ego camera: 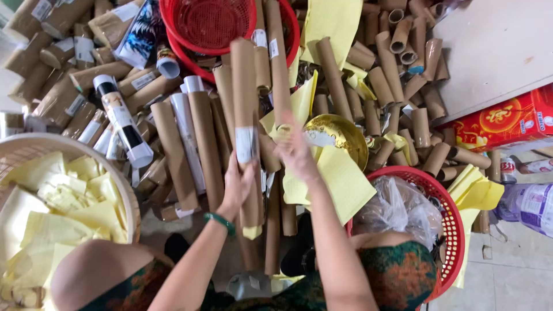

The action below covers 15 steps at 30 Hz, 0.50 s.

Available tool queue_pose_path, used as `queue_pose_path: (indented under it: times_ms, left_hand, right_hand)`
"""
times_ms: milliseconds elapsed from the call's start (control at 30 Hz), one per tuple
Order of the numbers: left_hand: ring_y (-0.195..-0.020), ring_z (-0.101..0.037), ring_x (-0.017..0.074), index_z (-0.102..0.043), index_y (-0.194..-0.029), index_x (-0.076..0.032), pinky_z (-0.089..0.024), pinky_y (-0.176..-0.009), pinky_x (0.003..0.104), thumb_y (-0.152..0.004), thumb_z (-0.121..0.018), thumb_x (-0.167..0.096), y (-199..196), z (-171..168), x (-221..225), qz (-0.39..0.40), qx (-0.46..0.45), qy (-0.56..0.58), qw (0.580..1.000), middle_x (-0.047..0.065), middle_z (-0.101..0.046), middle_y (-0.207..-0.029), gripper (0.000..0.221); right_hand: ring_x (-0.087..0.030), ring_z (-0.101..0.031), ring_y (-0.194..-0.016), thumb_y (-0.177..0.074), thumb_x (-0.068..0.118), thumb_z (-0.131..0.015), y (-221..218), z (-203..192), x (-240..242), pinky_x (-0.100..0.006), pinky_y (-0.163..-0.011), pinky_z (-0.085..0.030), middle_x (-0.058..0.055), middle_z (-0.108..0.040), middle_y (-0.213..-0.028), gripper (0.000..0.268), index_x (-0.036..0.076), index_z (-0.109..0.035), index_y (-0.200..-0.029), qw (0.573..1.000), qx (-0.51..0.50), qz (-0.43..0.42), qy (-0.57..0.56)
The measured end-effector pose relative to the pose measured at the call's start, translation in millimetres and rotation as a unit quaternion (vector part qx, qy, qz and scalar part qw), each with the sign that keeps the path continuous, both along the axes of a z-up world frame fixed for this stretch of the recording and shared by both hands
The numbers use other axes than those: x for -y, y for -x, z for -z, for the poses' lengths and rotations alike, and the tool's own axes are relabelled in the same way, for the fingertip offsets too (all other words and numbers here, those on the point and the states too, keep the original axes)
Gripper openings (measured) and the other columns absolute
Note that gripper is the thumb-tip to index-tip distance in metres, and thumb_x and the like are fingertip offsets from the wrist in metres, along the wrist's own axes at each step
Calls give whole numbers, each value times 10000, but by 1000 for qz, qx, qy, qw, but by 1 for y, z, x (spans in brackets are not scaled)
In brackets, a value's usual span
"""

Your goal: The person wraps printed posters in yellow paper by hand. The person selects posters from a pile, aligns them with a sheet of yellow paper, rolls them together, and then folds the ends of the yellow paper inward into the poster tube.

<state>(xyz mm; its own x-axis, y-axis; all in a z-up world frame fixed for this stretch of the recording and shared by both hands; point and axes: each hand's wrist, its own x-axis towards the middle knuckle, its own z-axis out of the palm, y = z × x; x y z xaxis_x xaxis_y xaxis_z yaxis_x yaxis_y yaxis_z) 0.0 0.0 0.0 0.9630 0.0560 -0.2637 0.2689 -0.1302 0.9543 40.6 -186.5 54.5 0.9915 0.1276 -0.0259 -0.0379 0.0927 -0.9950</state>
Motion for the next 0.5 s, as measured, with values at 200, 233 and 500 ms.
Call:
queue_pose_path:
  times_ms: [200,233,500]
  left_hand:
    - [-1212,-588,169,-333,-1590,-148,-480,-1013,298,-975,-634,-296,-127,-60,30,-17,-18,127,992,85,-613,-1393,701]
    - [-1212,-588,169,-333,-1590,-148,-480,-1013,298,-975,-634,-296,-139,-41,33,-18,-18,129,991,85,-613,-1393,701]
    - [-1028,-659,146,-610,-1371,-29,-544,-863,295,-1011,-621,-202,-152,41,6,-60,-41,339,938,75,-691,-1211,399]
  right_hand:
    - [-387,-447,-1368,-789,106,-962,6,15,-33,-419,-1109,-406,-319,-321,-1573,1242,6,-44,-1618,954,106,-21,281]
    - [-387,-447,-1368,-789,106,-962,-11,-1,-31,-419,-1109,-406,-319,-321,-1573,1242,6,-44,-1618,953,106,-23,282]
    - [-372,-510,-1387,-830,226,-820,-150,19,-9,-457,-1178,-449,-257,-448,-1535,957,62,-291,-1610,930,79,143,329]
